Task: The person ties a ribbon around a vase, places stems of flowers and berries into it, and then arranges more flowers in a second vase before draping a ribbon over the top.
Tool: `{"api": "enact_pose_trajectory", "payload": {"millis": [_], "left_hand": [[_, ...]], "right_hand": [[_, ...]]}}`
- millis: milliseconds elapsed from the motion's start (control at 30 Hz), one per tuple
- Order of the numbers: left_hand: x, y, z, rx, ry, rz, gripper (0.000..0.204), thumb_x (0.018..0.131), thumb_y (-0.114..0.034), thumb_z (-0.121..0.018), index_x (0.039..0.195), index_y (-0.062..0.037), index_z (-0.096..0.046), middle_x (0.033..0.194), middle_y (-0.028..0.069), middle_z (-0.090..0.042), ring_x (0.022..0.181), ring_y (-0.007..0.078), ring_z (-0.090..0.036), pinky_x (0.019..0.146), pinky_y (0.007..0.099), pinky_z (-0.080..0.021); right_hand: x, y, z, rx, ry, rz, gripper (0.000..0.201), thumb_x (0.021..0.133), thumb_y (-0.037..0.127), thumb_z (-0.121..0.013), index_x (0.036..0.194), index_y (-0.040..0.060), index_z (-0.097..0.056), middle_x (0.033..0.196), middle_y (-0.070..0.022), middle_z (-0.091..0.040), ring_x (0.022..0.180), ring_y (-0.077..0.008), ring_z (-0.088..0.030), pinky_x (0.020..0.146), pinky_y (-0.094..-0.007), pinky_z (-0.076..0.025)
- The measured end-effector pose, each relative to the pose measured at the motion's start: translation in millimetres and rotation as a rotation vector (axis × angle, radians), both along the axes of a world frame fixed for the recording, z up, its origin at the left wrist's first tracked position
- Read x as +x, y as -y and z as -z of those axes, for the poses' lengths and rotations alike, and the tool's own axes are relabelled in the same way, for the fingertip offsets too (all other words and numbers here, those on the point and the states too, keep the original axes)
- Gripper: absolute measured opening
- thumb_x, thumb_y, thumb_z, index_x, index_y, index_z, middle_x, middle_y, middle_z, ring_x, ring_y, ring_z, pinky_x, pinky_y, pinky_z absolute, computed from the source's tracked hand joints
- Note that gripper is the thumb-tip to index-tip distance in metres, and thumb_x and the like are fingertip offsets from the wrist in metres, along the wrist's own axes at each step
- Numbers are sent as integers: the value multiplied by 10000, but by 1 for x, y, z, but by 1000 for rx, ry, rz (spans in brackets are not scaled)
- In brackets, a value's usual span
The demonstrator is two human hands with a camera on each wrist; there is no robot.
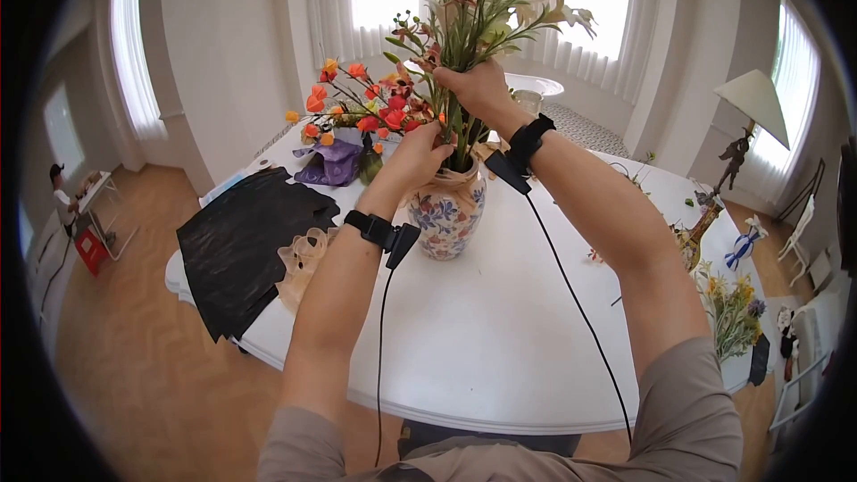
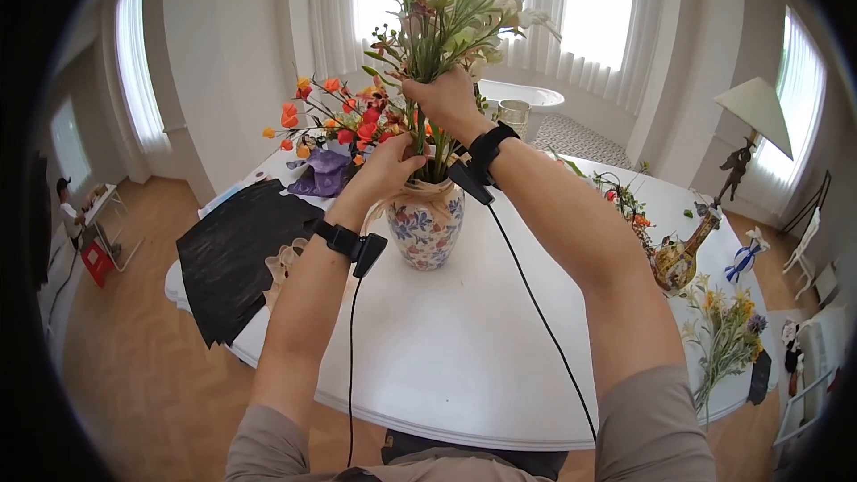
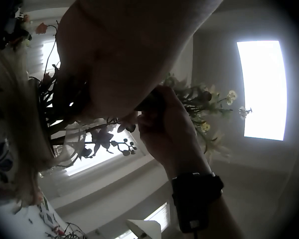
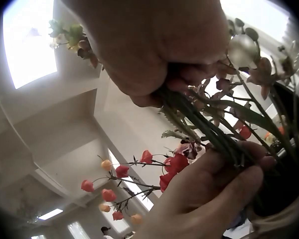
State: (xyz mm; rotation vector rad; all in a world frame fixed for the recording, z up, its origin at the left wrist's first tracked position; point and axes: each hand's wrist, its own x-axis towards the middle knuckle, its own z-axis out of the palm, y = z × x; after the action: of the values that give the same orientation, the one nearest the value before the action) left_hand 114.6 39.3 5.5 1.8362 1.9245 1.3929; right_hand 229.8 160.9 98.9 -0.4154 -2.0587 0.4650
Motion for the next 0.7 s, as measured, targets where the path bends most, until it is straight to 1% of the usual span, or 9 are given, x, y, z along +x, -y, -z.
{"api": "enact_pose_trajectory", "payload": {"millis": [67, 167, 233, 267, 333, 433, 567, 633, 700], "left_hand": [[1, 0, 4, 7, 36, 22, 324, 928, -111, -723, 1195, 55, -645, 1042, 234, -738, 988, 350, -730, 870, 428, -546], [17, 11, 5, 95, 22, -124, 373, 874, -177, -797, 1137, 59, -679, 977, 192, -760, 878, 281, -731, 823, 378, -560], [30, 23, 0, 61, -17, -295, 442, 834, -202, -832, 1168, 51, -693, 962, 180, -777, 890, 269, -755, 807, 380, -575], [31, 24, 6, 59, -21, -293, 442, 834, -202, -832, 1168, 51, -693, 962, 180, -777, 890, 269, -755, 807, 380, -575], [26, 24, 22, 351, -68, -381, 429, 820, -216, -842, 1129, 51, -708, 923, 166, -780, 839, 246, -767, 764, 367, -583], [8, 25, 38, 303, 105, -411, 409, 824, -199, -840, 1112, 60, -711, 906, 156, -777, 767, 211, -764, 708, 338, -589], [-16, 21, 44, 268, 231, -434, 318, 867, -141, -804, 1080, 72, -704, 885, 140, -762, 742, 191, -760, 680, 300, -597], [-20, 22, 38, 280, 580, -215, 226, 923, -60, -727, 1093, 74, -661, 902, 133, -738, 759, 202, -762, 684, 279, -611], [-24, 20, 36, 301, 606, -175, 202, 936, -32, -695, 1101, 67, -633, 916, 129, -725, 765, 206, -761, 689, 279, -615]], "right_hand": [[1, 12, 6, -41, -69, -35, 409, 825, 415, -730, 881, 13, -778, 820, -250, -732, 849, -416, -722, 816, -468, -576], [-11, 3, 26, 21, 28, 116, 408, 817, 424, -749, 909, 28, -782, 805, -232, -731, 826, -408, -716, 810, -478, -573], [-15, 2, 39, 42, 32, 82, 413, 804, 426, -768, 936, 35, -783, 809, -228, -732, 822, -413, -714, 809, -484, -570], [-15, 4, 45, 62, 37, 49, 423, 792, 429, -787, 964, 42, -785, 812, -224, -732, 818, -417, -713, 808, -489, -566], [-20, 6, 62, 77, -81, 22, 454, 801, 428, -810, 995, 19, -789, 861, -214, -760, 823, -371, -748, 780, -440, -580], [-20, 8, 75, 56, 52, 2, 454, 770, 430, -842, 1065, 90, -779, 980, -188, -753, 933, -384, -718, 800, -462, -567], [-27, 5, 98, 41, -3, -112, 439, 788, 429, -846, 1067, 97, -779, 992, -183, -752, 945, -384, -720, 808, -466, -567], [-31, 4, 104, 62, 12, -157, 435, 799, 427, -845, 1069, 93, -780, 1004, -185, -753, 951, -387, -720, 819, -475, -566], [-32, 3, 105, 40, 22, -167, 446, 808, 446, -835, 1066, 86, -781, 1007, -192, -751, 955, -390, -719, 828, -477, -566]]}}
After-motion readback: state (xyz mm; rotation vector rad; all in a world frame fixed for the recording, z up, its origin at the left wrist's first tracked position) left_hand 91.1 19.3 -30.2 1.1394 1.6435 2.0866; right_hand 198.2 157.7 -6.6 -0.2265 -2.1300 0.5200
